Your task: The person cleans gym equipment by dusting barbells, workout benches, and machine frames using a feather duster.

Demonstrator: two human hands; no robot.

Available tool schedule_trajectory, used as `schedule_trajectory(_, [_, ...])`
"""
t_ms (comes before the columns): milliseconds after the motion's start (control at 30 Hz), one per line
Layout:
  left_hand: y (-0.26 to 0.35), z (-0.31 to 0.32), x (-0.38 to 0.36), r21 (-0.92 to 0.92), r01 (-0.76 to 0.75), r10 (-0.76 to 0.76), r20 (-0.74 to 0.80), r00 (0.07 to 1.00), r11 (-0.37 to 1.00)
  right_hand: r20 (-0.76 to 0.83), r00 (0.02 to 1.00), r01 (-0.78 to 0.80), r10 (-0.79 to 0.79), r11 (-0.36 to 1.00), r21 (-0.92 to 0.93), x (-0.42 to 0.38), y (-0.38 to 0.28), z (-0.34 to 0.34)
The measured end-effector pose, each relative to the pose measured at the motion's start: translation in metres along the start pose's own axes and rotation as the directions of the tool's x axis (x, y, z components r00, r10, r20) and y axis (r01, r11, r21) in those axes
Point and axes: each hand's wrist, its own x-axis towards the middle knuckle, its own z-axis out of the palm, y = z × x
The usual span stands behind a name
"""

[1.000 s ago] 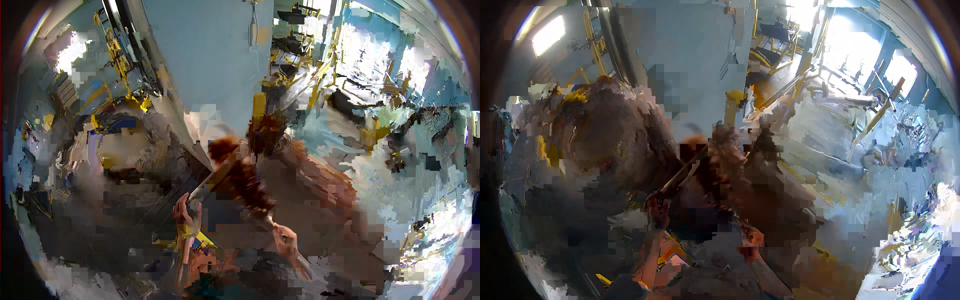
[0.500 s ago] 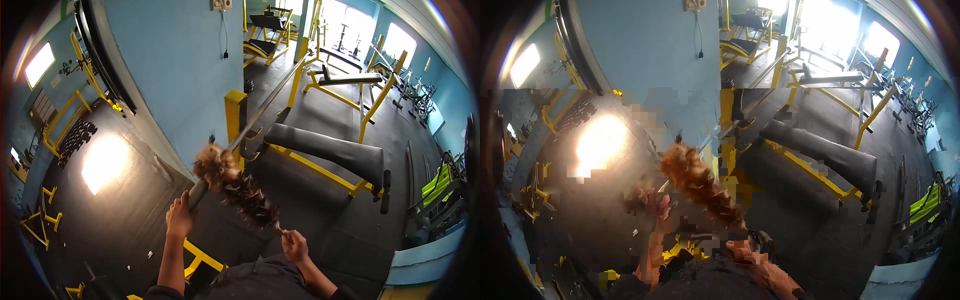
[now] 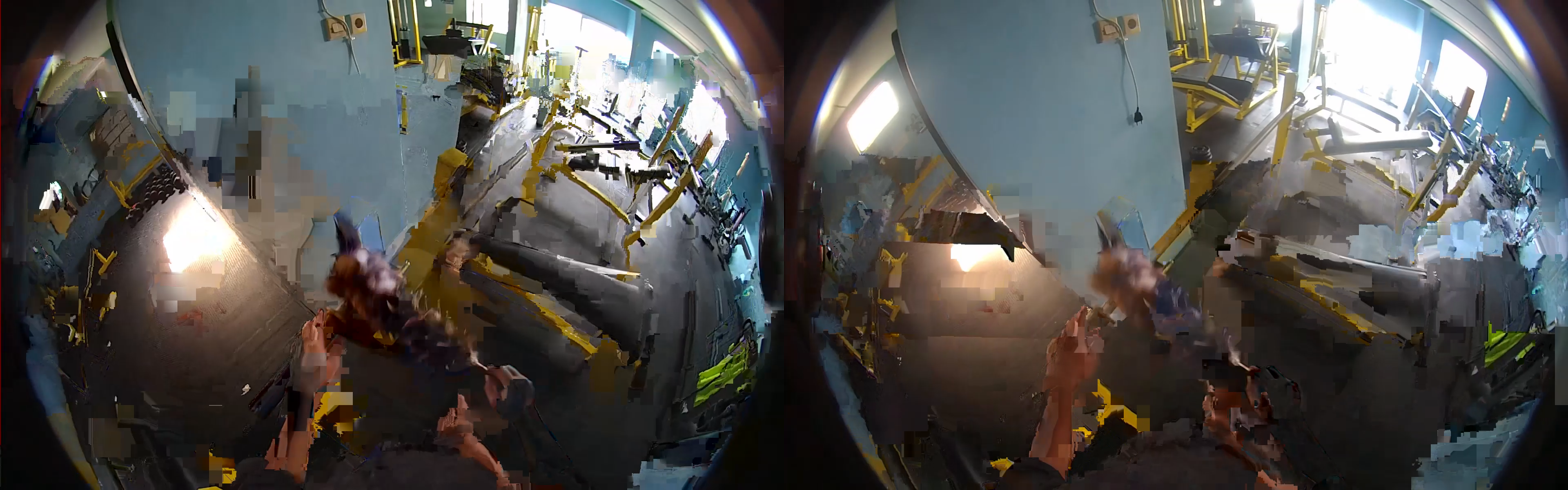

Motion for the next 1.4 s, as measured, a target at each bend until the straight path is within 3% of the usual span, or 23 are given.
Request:
schedule_trajectory(67, [0.014, 0.007, 0.019, -0.007, -0.044, 0.044, 0.011, 0.999, 0.999, -0.054, 0.997, 0.050, -0.058, 0.988, -0.143, 0.024, 0.026, -0.020])
schedule_trajectory(167, [0.034, 0.018, 0.039, 0.069, 0.108, -0.113, 0.066, 0.991, 0.992, -0.124, 0.988, 0.087, -0.089, 0.996, -0.019, 0.064, 0.062, -0.023])
schedule_trajectory(233, [0.028, 0.037, 0.042, 0.120, 0.126, -0.125, -0.015, 0.992, 0.985, -0.154, 0.980, 0.138, -0.126, 0.988, 0.072, 0.093, 0.065, -0.024])
schedule_trajectory(300, [0.030, 0.044, 0.040, 0.166, 0.149, -0.135, -0.092, 0.987, 0.975, -0.029, 0.951, 0.308, -0.307, 0.938, 0.157, 0.119, 0.050, -0.028])
schedule_trajectory(333, [0.031, 0.045, 0.040, 0.175, 0.170, -0.154, -0.100, 0.983, 0.970, -0.018, 0.948, 0.317, -0.319, 0.932, 0.173, 0.132, 0.038, -0.034])
schedule_trajectory(400, [0.037, 0.043, 0.040, 0.107, 0.212, -0.199, -0.123, 0.972, 0.971, 0.293, 0.867, 0.437, -0.403, 0.897, -0.058, 0.160, 0.015, -0.047])
schedule_trajectory(467, [0.043, 0.043, 0.039, 0.090, 0.285, -0.273, -0.123, 0.954, 0.954, 0.259, 0.851, 0.487, -0.457, 0.871, -0.063, 0.180, 0.014, -0.045])
schedule_trajectory(533, [0.039, 0.050, 0.040, 0.108, 0.304, -0.282, -0.182, 0.942, 0.947, 0.094, 0.908, 0.395, -0.409, 0.908, 0.140, 0.194, 0.017, -0.038])
schedule_trajectory(633, [0.041, 0.055, 0.041, 0.133, 0.335, -0.309, -0.183, 0.933, 0.933, 0.042, 0.930, 0.332, -0.364, 0.886, 0.324, 0.203, 0.038, -0.024])
schedule_trajectory(667, [0.042, 0.054, 0.042, 0.146, 0.337, -0.309, -0.186, 0.933, 0.930, 0.049, 0.930, 0.330, -0.365, 0.884, 0.331, 0.204, 0.043, -0.023])
schedule_trajectory(733, [0.045, 0.054, 0.045, 0.152, 0.381, -0.353, -0.180, 0.918, 0.912, 0.221, 0.950, 0.134, -0.220, 0.928, 0.347, 0.207, 0.052, -0.025])
schedule_trajectory(767, [0.047, 0.054, 0.046, 0.158, 0.416, -0.390, -0.171, 0.905, 0.896, 0.224, 0.950, 0.131, -0.218, 0.928, 0.348, 0.209, 0.056, -0.027])
schedule_trajectory(833, [0.052, 0.052, 0.045, 0.177, 0.422, -0.396, -0.167, 0.903, 0.889, 0.310, 0.946, 0.019, -0.092, 0.973, 0.231, 0.211, 0.062, -0.031])
schedule_trajectory(867, [0.054, 0.051, 0.047, 0.190, 0.431, -0.402, -0.173, 0.899, 0.882, 0.306, 0.948, 0.013, -0.087, 0.972, 0.235, 0.212, 0.063, -0.031])
schedule_trajectory(933, [0.044, 0.057, 0.047, 0.197, 0.394, -0.366, -0.166, 0.916, 0.897, 0.210, 0.949, 0.099, -0.233, 0.858, 0.504, 0.208, 0.061, -0.030])
schedule_trajectory(967, [0.044, 0.058, 0.048, 0.210, 0.406, -0.373, -0.180, 0.910, 0.889, 0.215, 0.950, 0.090, -0.226, 0.858, 0.505, 0.209, 0.055, -0.033])
schedule_trajectory(1033, [0.045, 0.061, 0.047, 0.213, 0.429, -0.391, -0.199, 0.898, 0.878, 0.169, 0.899, 0.304, -0.404, 0.854, 0.422, 0.222, 0.037, -0.045])
schedule_trajectory(1067, [0.047, 0.061, 0.047, 0.215, 0.435, -0.398, -0.195, 0.897, 0.875, 0.177, 0.898, 0.300, -0.403, 0.854, 0.424, 0.232, 0.030, -0.050])
schedule_trajectory(1133, [0.049, 0.058, 0.048, 0.215, 0.414, -0.384, -0.170, 0.908, 0.884, 0.159, 0.863, 0.445, -0.480, 0.869, 0.215, 0.262, 0.010, -0.060])
schedule_trajectory(1200, [0.050, 0.058, 0.049, 0.201, 0.398, -0.360, -0.202, 0.911, 0.895, 0.152, 0.822, 0.518, -0.549, 0.831, 0.204, 0.302, -0.014, -0.069])
schedule_trajectory(1267, [0.050, 0.058, 0.048, 0.177, 0.389, -0.343, -0.243, 0.907, 0.904, 0.142, 0.760, 0.624, -0.634, 0.773, 0.115, 0.341, -0.055, -0.089])
schedule_trajectory(1367, [0.051, 0.059, 0.051, 0.131, 0.399, -0.359, -0.250, 0.899, 0.908, 0.283, 0.623, 0.766, -0.729, 0.642, -0.033, 0.388, -0.128, -0.108])
schedule_trajectory(1400, [0.051, 0.060, 0.051, 0.142, 0.375, -0.329, -0.271, 0.905, 0.916, 0.346, 0.550, 0.833, -0.760, 0.525, -0.173, 0.395, -0.158, -0.108])
